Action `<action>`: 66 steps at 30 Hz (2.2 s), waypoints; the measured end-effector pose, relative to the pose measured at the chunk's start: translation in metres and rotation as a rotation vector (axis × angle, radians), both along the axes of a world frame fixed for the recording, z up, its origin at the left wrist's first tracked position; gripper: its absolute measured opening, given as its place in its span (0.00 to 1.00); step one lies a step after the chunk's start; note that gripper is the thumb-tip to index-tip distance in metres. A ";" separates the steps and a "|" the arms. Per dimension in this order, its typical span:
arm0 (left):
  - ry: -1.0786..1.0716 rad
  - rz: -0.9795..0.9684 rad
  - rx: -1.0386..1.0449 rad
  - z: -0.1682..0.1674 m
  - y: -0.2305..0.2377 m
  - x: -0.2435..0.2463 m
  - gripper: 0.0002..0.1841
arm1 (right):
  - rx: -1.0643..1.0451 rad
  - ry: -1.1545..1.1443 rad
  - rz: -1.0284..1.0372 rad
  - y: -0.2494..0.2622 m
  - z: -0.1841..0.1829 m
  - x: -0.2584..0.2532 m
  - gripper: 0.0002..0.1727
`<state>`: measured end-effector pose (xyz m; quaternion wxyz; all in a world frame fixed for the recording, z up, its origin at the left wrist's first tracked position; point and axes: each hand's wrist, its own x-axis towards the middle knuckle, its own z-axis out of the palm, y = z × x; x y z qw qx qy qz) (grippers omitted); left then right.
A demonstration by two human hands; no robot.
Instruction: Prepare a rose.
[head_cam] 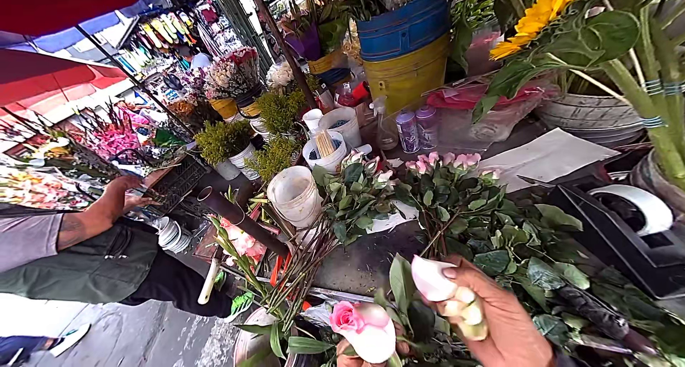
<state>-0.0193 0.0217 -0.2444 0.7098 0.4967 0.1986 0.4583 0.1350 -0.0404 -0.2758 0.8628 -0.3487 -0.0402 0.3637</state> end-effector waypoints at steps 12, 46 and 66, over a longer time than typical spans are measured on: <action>0.180 0.233 0.036 0.018 -0.014 0.011 0.12 | -0.449 -1.344 0.248 -0.023 0.032 0.004 0.33; 0.326 0.142 0.329 0.010 -0.034 0.006 0.11 | -0.201 -0.667 0.148 -0.079 -0.005 0.023 0.18; 0.459 -0.358 0.191 0.030 -0.131 0.062 0.10 | -0.510 -0.743 -0.394 -0.248 -0.038 -0.017 0.13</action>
